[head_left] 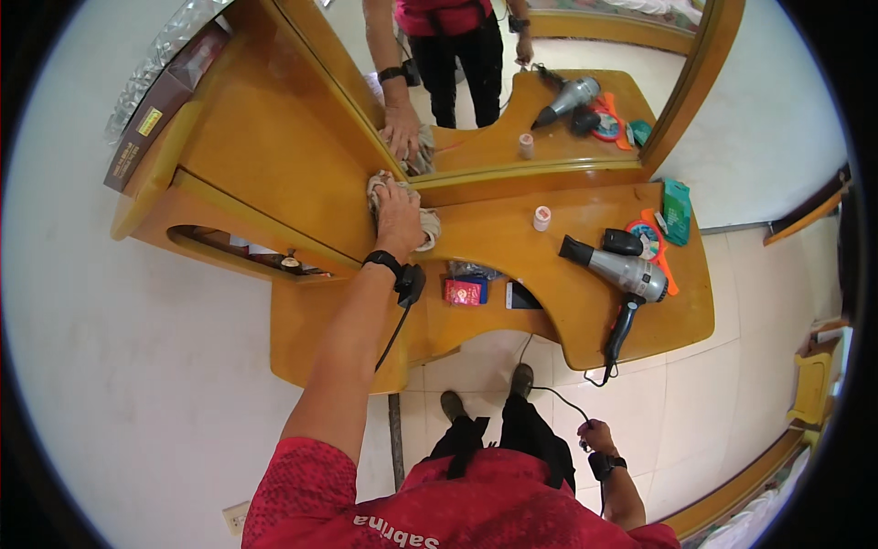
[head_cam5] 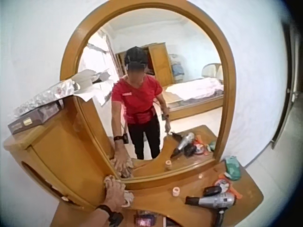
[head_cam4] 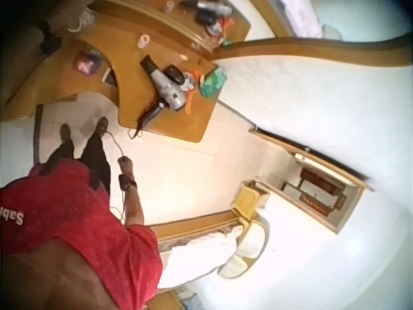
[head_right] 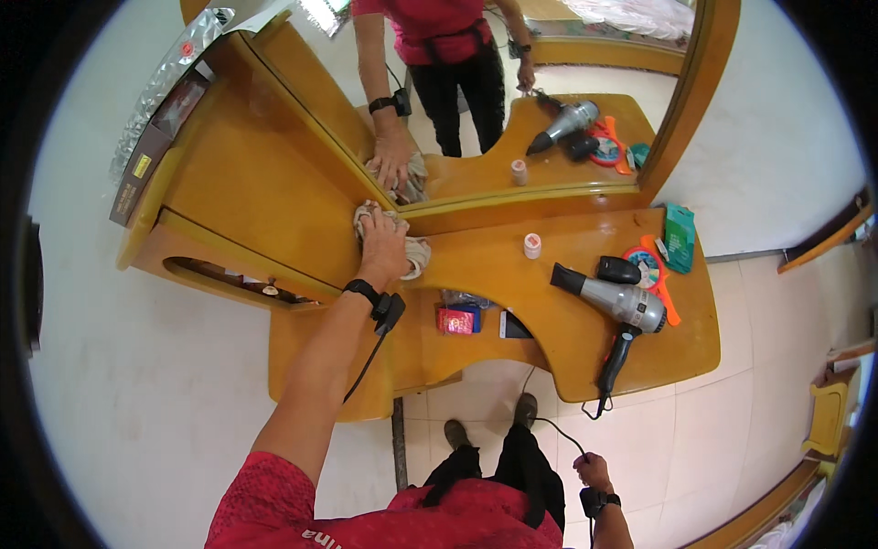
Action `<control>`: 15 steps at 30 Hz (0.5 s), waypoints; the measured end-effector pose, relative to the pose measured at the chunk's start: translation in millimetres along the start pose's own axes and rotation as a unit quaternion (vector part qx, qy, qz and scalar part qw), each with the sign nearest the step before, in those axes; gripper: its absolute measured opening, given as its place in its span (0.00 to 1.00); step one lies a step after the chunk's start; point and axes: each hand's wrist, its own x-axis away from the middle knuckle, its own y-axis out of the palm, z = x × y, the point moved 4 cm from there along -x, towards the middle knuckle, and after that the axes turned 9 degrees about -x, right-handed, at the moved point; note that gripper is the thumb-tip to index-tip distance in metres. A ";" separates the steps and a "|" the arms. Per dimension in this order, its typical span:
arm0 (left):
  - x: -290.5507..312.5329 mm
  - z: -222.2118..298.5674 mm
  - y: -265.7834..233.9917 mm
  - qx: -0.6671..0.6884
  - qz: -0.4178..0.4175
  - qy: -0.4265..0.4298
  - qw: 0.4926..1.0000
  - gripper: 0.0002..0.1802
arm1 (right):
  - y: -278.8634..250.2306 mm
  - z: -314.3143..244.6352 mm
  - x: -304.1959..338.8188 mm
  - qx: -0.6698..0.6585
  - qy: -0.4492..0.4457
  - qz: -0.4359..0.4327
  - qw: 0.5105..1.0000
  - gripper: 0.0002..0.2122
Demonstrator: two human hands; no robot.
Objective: Cleaning and tidying a wooden vanity and mirror with a cloth.
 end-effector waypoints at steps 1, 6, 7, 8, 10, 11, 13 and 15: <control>-0.8 0.7 -1.2 0.004 0.015 -0.008 1.000 0.41 | -0.9 10.9 3.9 -0.021 0.023 -0.002 1.000 0.05; 16.8 1.9 -8.3 0.021 0.032 0.004 0.999 0.37 | -9.2 63.4 3.3 0.003 0.026 0.043 0.999 0.07; 27.5 9.6 -9.2 0.014 0.035 0.006 0.999 0.35 | -10.0 74.6 0.4 0.042 0.015 0.036 0.998 0.08; 39.2 16.2 -9.0 0.007 0.039 0.008 0.999 0.33 | -8.8 83.8 -1.9 0.042 0.011 0.036 0.998 0.08; 65.9 23.8 -2.3 0.011 0.049 0.013 0.999 0.30 | -6.1 92.9 -3.9 0.049 -0.001 0.068 0.996 0.08; 81.6 27.0 -0.5 0.016 0.056 0.014 0.998 0.30 | -2.0 94.7 -4.8 0.029 -0.008 0.064 0.998 0.09; 111.6 29.9 7.2 0.021 0.070 0.016 0.997 0.30 | 14.4 92.7 -2.8 0.001 -0.016 0.051 0.999 0.08; 143.3 32.6 19.4 0.096 0.078 0.052 0.991 0.28 | 32.8 83.7 3.4 -0.001 -0.034 0.033 0.999 0.08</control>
